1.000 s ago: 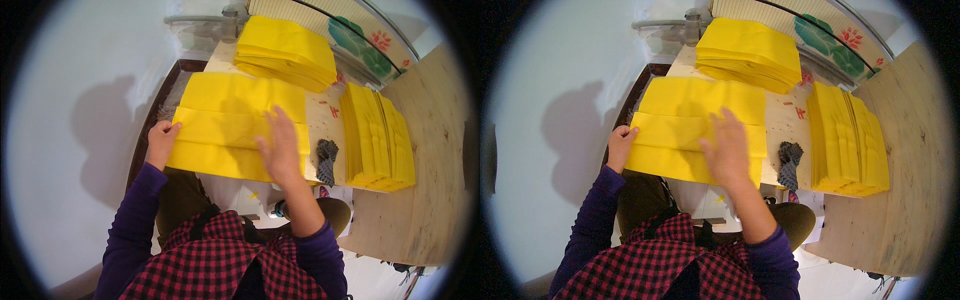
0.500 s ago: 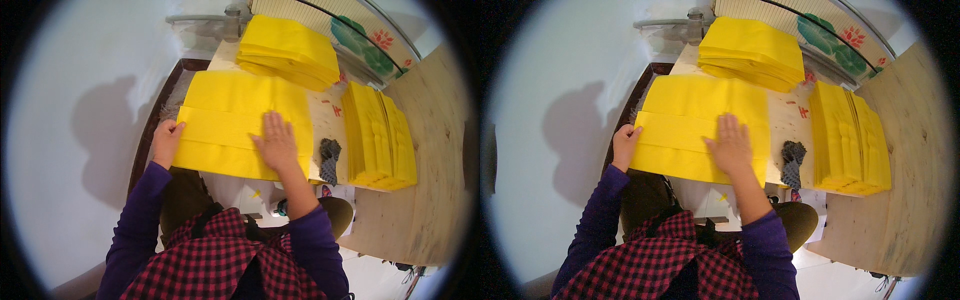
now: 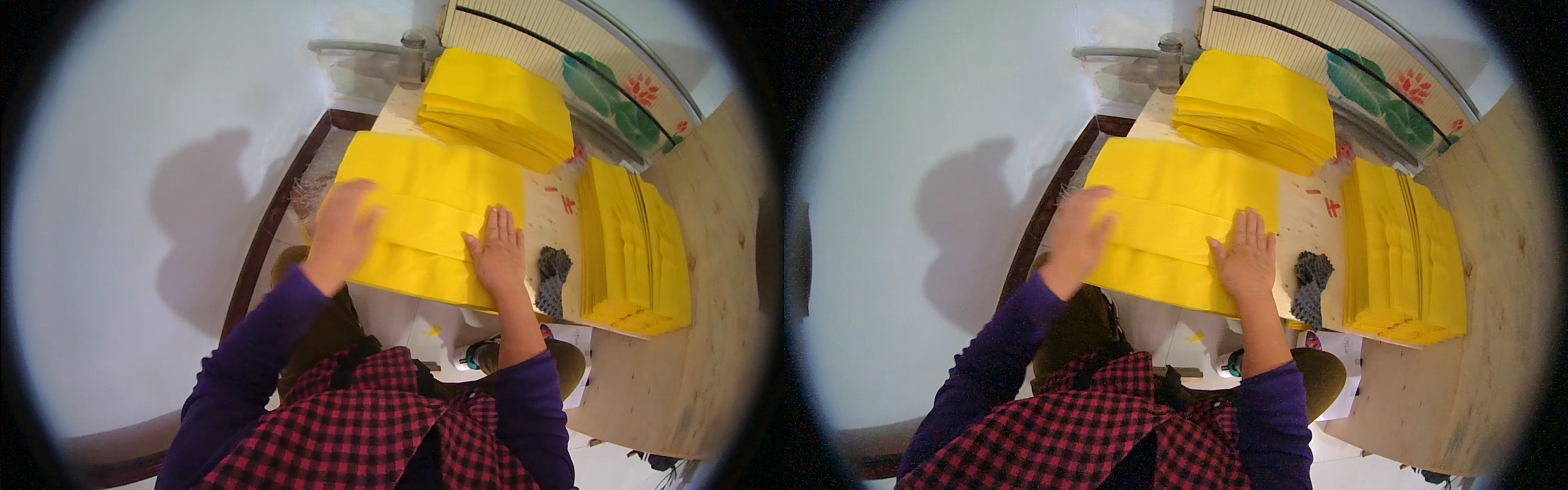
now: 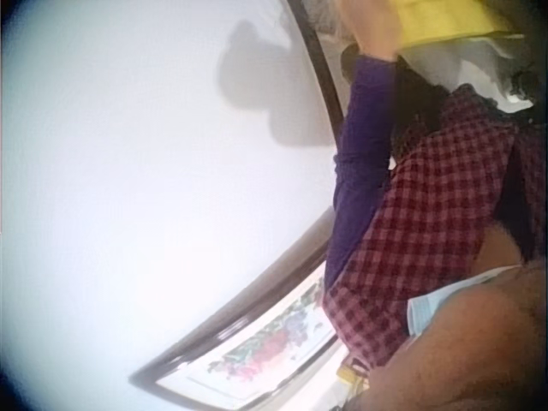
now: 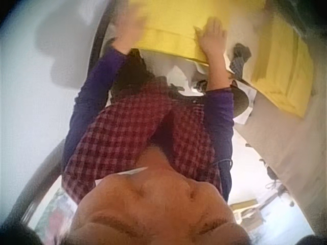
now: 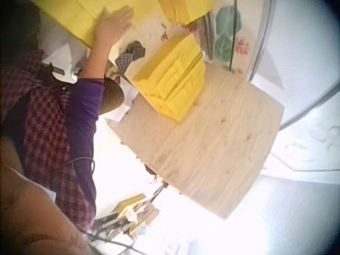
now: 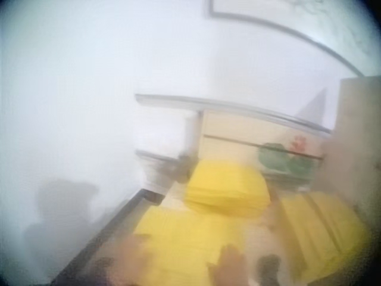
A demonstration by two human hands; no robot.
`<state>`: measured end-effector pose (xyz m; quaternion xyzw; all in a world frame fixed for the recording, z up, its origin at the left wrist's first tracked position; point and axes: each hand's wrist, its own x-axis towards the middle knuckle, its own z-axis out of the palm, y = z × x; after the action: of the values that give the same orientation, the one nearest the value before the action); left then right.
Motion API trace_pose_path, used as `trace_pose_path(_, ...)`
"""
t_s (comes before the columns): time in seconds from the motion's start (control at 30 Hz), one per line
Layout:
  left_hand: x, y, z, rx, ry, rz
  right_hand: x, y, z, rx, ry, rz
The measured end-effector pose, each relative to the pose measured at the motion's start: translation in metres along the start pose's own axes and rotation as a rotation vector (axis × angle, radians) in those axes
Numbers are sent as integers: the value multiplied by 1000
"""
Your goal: The person folds multiple yellow fabric sheets by hand on a low table, smoothing each fold and stacking the finished pieces into a neat pile.
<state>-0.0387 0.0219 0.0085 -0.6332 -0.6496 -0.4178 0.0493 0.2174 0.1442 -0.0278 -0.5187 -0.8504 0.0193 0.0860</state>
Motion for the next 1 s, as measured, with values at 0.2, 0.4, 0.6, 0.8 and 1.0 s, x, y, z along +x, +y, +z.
trace_pose_path(0.2,13,102,95,-38,-491,144,-1,7,-1,-112,-46,-64)
trace_pose_path(0.4,9,42,89,312,-527,-11,-2,3,3,-36,0,-15)
trace_pose_path(0.6,7,-15,46,457,-464,-236,0,2,3,-14,-13,-7)
trace_pose_path(0.8,7,-29,38,498,-437,-286,-1,-3,-14,-7,-69,80)
trace_pose_path(1.0,6,-25,38,502,-438,-291,3,-51,-28,22,-8,-45)
